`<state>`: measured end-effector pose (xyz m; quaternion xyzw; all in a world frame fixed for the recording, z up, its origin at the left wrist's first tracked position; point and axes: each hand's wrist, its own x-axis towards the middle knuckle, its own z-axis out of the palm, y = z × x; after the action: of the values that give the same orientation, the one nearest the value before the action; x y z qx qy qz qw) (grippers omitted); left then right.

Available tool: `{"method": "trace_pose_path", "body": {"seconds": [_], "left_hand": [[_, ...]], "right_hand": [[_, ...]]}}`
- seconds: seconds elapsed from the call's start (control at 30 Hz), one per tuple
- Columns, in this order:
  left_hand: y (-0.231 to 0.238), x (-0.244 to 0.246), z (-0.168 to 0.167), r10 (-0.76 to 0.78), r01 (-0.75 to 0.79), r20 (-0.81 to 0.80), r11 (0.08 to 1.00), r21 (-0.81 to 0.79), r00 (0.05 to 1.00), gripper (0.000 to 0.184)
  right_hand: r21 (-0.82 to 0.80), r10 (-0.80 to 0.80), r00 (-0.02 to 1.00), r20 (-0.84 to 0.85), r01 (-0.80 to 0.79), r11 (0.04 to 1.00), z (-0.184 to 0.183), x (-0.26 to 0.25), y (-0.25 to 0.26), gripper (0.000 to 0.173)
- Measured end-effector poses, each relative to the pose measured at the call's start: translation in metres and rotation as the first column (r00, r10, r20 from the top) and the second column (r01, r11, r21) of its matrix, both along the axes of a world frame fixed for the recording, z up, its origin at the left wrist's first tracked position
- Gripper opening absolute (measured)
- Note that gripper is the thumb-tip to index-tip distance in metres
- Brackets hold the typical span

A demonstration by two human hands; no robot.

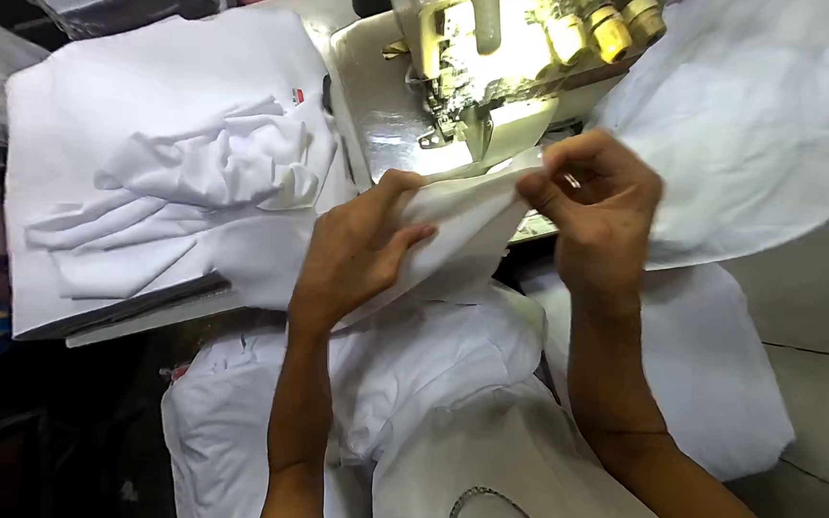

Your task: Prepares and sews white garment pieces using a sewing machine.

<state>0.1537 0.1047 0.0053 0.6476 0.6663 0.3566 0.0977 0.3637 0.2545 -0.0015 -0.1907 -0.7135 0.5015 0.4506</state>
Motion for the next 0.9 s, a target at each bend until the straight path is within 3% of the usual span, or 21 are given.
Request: {"method": "trace_pose_path", "body": {"seconds": [0.13,0.23,0.47,0.63,0.8,0.9], "left_hand": [[-0.083,-0.063,-0.017,0.144,-0.157,-0.146,0.985,-0.077,0.979,0.017],[-0.118,-0.103,-0.022,0.261,-0.269,-0.124,0.962,-0.052,0.957,0.016],[-0.136,-0.125,-0.035,0.177,-0.178,-0.023,0.980,-0.093,0.984,0.014],[-0.137,-0.122,-0.052,0.243,-0.267,-0.180,0.955,-0.127,0.953,0.014],[-0.161,-0.106,-0.020,0.361,-0.380,-0.312,0.925,0.000,0.879,0.023],[-0.210,-0.142,0.008,0.365,-0.369,-0.335,0.928,0.052,0.869,0.030]], "right_hand": [[0.093,-0.088,0.995,-0.039,0.091,0.991,-0.001,0.020,0.020,0.018],[0.110,-0.182,0.983,0.013,0.180,0.977,-0.014,0.016,0.030,0.015],[0.049,-0.166,0.975,0.148,0.161,0.986,-0.046,-0.011,0.040,0.016],[0.030,-0.140,0.968,0.210,0.136,0.990,-0.051,-0.008,0.048,0.018],[-0.015,-0.108,0.992,0.065,0.109,0.994,-0.024,0.006,0.027,0.012],[-0.021,-0.102,0.991,-0.088,0.100,0.995,0.007,0.018,0.006,0.007]]}}
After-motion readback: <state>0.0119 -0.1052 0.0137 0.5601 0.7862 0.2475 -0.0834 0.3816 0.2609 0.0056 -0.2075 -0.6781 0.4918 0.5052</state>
